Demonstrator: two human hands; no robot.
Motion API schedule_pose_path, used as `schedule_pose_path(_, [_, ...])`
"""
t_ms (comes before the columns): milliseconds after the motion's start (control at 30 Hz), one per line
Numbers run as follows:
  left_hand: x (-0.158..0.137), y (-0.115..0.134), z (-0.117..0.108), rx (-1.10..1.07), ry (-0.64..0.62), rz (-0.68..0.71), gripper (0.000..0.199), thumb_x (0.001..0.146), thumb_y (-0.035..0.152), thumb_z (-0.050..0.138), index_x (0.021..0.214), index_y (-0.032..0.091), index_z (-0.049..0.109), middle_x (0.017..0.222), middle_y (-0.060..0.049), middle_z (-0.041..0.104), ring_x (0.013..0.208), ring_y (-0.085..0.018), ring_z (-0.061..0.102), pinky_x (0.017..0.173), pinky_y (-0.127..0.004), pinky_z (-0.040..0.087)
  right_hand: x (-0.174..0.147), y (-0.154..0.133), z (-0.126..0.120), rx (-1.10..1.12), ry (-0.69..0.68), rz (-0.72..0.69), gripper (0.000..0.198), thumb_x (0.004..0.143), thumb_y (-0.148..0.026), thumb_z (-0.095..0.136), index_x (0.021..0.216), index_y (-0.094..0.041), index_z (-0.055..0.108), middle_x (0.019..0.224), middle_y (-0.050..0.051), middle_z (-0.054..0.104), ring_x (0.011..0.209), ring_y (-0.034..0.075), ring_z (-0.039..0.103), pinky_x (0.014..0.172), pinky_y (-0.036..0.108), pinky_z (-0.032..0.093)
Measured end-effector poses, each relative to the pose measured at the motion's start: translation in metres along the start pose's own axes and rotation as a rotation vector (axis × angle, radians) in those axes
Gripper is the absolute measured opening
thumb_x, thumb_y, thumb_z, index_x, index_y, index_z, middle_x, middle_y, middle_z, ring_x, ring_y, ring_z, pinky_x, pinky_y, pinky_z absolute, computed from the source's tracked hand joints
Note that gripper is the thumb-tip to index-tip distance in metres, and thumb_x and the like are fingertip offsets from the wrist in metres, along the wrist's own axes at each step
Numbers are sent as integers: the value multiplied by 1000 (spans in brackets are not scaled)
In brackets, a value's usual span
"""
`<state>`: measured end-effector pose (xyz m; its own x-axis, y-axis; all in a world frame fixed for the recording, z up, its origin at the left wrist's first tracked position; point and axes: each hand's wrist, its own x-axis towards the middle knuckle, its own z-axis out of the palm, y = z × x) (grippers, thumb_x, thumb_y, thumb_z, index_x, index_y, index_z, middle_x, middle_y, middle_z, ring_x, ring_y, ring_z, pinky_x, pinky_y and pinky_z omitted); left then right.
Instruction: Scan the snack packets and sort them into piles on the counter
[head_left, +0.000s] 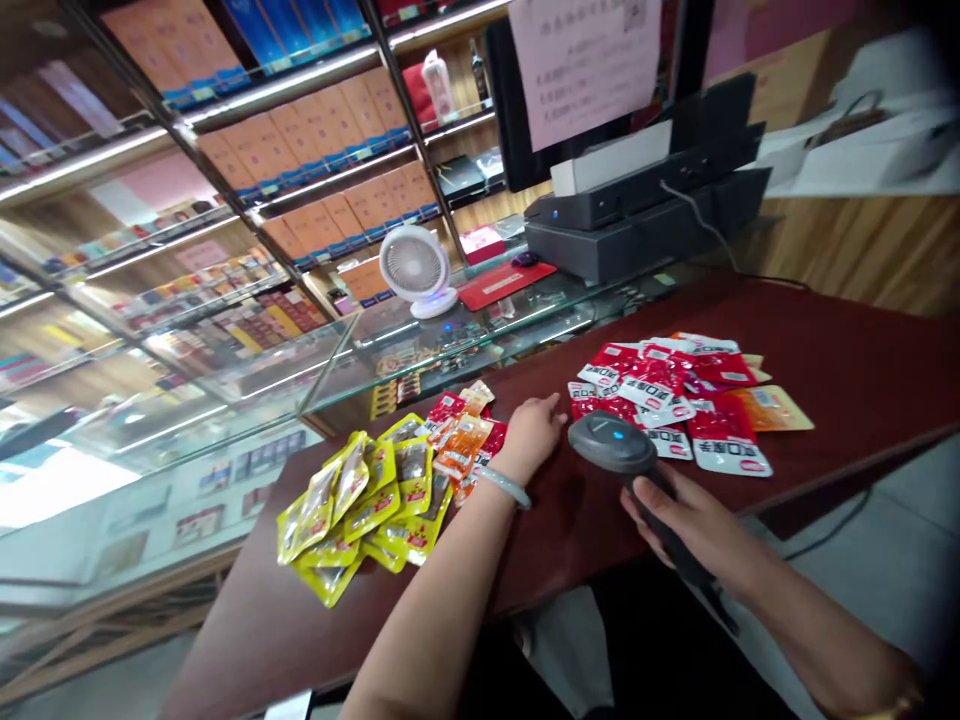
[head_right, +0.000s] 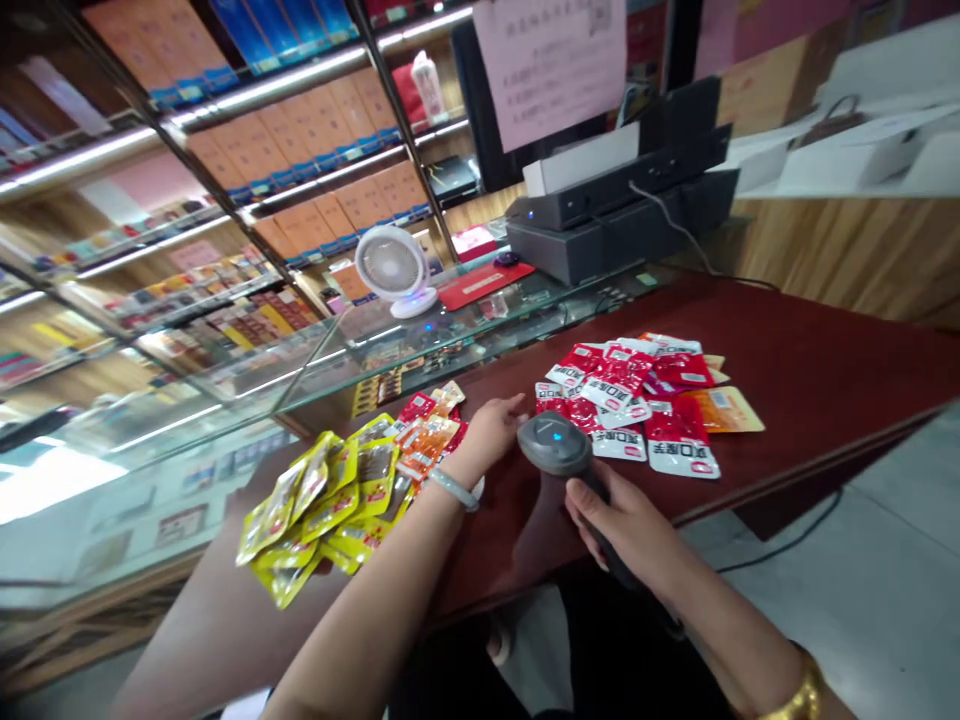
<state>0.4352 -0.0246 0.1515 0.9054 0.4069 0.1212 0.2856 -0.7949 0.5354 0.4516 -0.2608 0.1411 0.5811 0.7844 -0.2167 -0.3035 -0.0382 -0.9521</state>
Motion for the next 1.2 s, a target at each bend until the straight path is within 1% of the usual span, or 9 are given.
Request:
schedule_pose_path(100, [-25, -22, -37, 271, 70, -64, 41, 88, 33, 62, 126, 18, 65, 116, -12, 70, 107, -23, 64, 96, -33, 46, 1, 0, 6, 12, -25, 47, 52, 78, -71, 66, 91, -23, 50, 67, -6, 55, 45, 6, 47, 41, 18, 40])
schedule_pose_path(200, [-56, -45, -73, 588, 153, -253, 42, 86, 47, 62, 113, 15, 68, 116, -17, 68, 113, -31, 60, 97, -41, 44, 5, 3, 12, -4, -74, 66, 51, 79, -72, 65, 90, -24, 51, 64, -6, 54, 44, 8, 46, 42, 20, 39])
schedule_pose_path(267, [-73, -59, -90, 724, 133, -371, 52, 85, 57, 59, 109, 12, 66, 116, -22, 66, 115, -38, 57, 96, -48, 43, 8, 5, 16, -24, -107, 64, 50, 80, -72, 62, 90, -24, 51, 61, -6, 54, 42, 9, 46, 41, 20, 37])
schedule_pose_path(367, [-89, -74, -99, 755, 50, -449, 55, 85, 62, 54, 107, 12, 64, 117, -23, 65, 115, -40, 56, 94, -50, 41, 13, 8, 22, -43, -132, 41, 48, 83, -70, 61, 92, -24, 51, 62, -6, 54, 42, 9, 45, 41, 21, 36])
schedule_pose_path(533, [-98, -76, -94, 709, 112, -387, 41, 87, 55, 56, 100, 16, 59, 108, -18, 68, 110, -36, 60, 92, -43, 41, 15, 12, 31, -73, -181, 12, 44, 87, -66, 59, 94, -23, 50, 64, -6, 52, 44, 8, 44, 42, 20, 37])
schedule_pose_path(700, [-104, -59, -83, 484, 169, -369, 36, 87, 51, 59, 105, 20, 52, 83, -7, 69, 84, -27, 67, 74, -32, 40, 14, 5, 36, -134, -230, -61, 43, 90, -64, 56, 94, -21, 50, 62, -7, 50, 43, 7, 43, 41, 19, 35])
schedule_pose_path(867, [-104, -40, -62, 294, 146, -315, 40, 80, 51, 68, 101, 23, 50, 84, -3, 68, 79, -22, 65, 66, -27, 36, 16, -6, 37, -201, -249, -115, 45, 90, -65, 57, 90, -20, 49, 58, -7, 50, 41, 6, 42, 41, 19, 33])
schedule_pose_path(1033, [-100, -28, -52, 256, 151, -239, 42, 78, 51, 71, 99, 22, 51, 84, -4, 67, 80, -23, 64, 67, -28, 37, 16, -8, 29, -200, -251, -115, 44, 91, -64, 54, 95, -21, 49, 56, -8, 48, 39, 7, 42, 39, 19, 32])
schedule_pose_path(1200, [-82, -23, -37, 74, 134, -311, 40, 76, 45, 72, 102, 22, 51, 87, -4, 67, 78, -22, 65, 66, -28, 39, 13, -7, 15, -199, -208, -123, 44, 91, -65, 54, 91, -22, 47, 54, -9, 46, 39, 7, 41, 40, 19, 33])
